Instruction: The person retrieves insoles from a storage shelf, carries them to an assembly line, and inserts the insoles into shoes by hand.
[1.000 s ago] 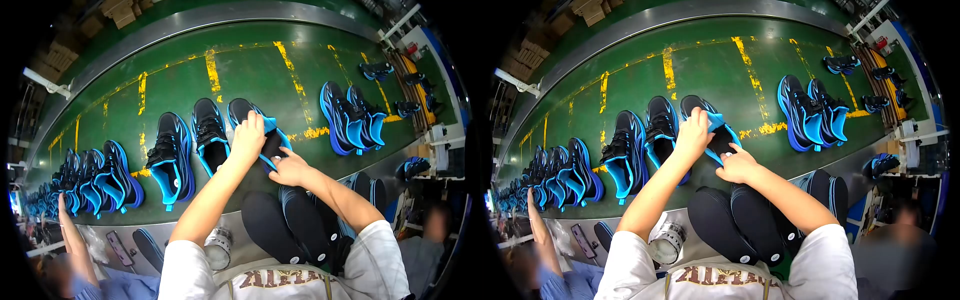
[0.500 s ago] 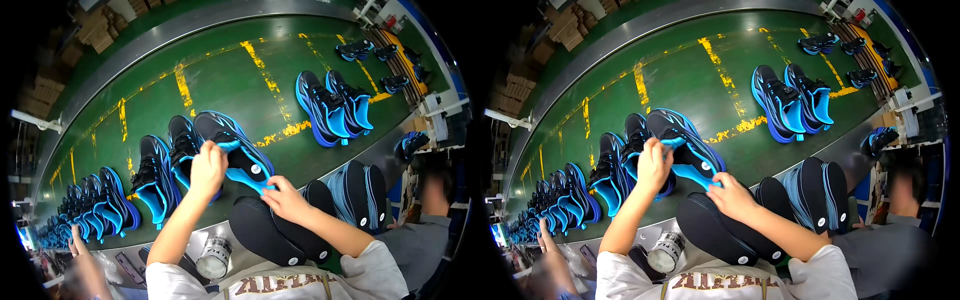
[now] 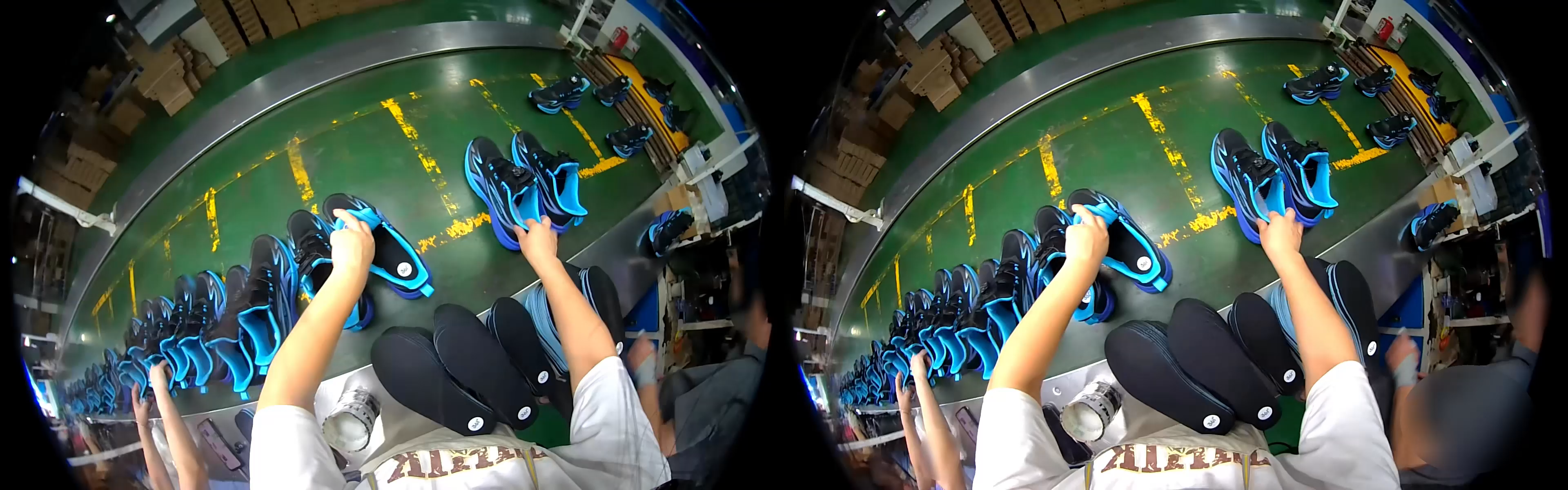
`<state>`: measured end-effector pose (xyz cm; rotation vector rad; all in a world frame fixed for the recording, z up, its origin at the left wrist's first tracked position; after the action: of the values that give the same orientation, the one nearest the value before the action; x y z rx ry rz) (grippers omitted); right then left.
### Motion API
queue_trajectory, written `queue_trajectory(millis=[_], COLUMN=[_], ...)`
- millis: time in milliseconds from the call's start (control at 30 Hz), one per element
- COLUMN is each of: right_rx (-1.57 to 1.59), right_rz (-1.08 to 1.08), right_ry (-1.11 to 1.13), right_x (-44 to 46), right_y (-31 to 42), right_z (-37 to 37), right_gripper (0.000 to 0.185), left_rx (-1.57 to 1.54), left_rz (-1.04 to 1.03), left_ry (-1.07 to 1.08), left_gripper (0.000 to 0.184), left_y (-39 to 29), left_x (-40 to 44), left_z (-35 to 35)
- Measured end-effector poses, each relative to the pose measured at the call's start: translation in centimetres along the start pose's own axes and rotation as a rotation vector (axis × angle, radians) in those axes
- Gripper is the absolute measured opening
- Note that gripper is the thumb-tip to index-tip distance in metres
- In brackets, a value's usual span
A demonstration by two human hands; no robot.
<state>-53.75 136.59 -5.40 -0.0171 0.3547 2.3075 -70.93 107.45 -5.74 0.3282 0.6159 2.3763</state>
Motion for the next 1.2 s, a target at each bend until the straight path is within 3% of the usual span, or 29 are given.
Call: queue_trajectory(millis=[33,167,233,300,367,500,533,567,633,700,767,900,933,967,1033,1067,1100,1133,1200], right_rx=[0.026,0.084,0.296,0.403,0.396,0.351,0.413,0.476,0.427,0.304,0.228,0.175,0.17,0.163,0.148,0.305,0.459,0.613,0.689], right_rz=[0.061,0.314,0.395,0.483,0.576,0.796,0.825,0.853,0.903,0.809,0.749,0.761,0.777,0.784,0.801,0.732,0.659,0.581,0.549], right_ry=[-0.069,-0.144,-0.068,-0.018,0.028,-0.143,-0.085,-0.025,0.106,0.171,0.129,0.163,0.136,0.141,0.156,0.229,0.3,0.37,0.35], right_x=[-0.2,-2.7,-5.1,-7.7,-10.4,-18.1,-19.9,-21.9,-25.8,-28.9,-30.2,-30.8,-30.6,-30.5,-30.2,-29.9,-29.4,-29.0,-26.9], right_y=[0.4,3.1,5.0,6.6,7.4,8.5,7.7,6.8,5.3,3.8,2.9,2.9,2.8,2.8,2.7,2.4,2.0,1.6,1.7], right_z=[0.0,-0.9,-2.0,-2.4,-1.5,4.4,4.3,4.1,3.7,2.8,2.5,1.9,1.7,1.9,2.7,3.1,3.7,4.5,8.4], right_gripper=[0.031,0.022,0.019,0.022,0.038,0.041,0.039,0.037,0.032,0.037,0.042,0.05,0.052,0.051,0.049,0.047,0.045,0.042,0.041], left_rx=[0.007,0.026,0.013,-0.031,-0.102,-0.624,-0.78,-0.893,-1.351,-1.851,-2.128,-2.307,-2.317,-2.012,-1.655,-1.388,-1.189,-1.122,-0.841], left_rz=[-0.009,-0.024,-0.03,-0.043,-0.062,0.096,0.17,0.115,0.177,0.499,0.493,0.442,0.48,0.549,0.328,0.193,0.117,0.059,-0.063], left_ry=[0.05,0.108,0.084,0.065,0.048,0.249,0.177,-0.104,-0.274,-0.095,-0.276,-0.131,-0.066,-0.138,0.022,-0.015,-0.118,0.013,-0.117], left_gripper=[0.03,0.028,0.028,0.027,0.027,0.028,0.03,0.029,0.023,0.02,0.018,0.017,0.02,0.027,0.038,0.034,0.041,0.057,0.074], left_y=[-0.1,-0.5,-0.7,-0.4,0.1,3.3,4.4,5.6,8.8,11.4,12.8,10.8,9.3,7.5,3.4,1.3,-0.8,-2.6,-6.2], left_x=[0.2,0.9,1.0,1.0,0.8,0.3,0.1,0.1,-0.1,-1.5,-2.1,-1.5,-1.4,-1.5,-0.6,-0.2,-0.1,0.1,0.6], left_z=[0.2,0.1,-0.5,-0.5,0.1,3.5,3.5,2.4,2.2,4.6,5.6,4.8,5.3,7.9,9.2,9.8,10.5,10.6,8.4])
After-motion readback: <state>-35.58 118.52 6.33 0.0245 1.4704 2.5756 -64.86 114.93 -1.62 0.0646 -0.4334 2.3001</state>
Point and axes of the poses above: each hand's wrist, its own x-axis towards the middle knuckle, its own z-axis out of the back of the hand, y = z × x, the point moved 4 cm from there along x, towards the middle knuckle, and after that the axes turned 2 degrees about z, right-handed, at the moved point
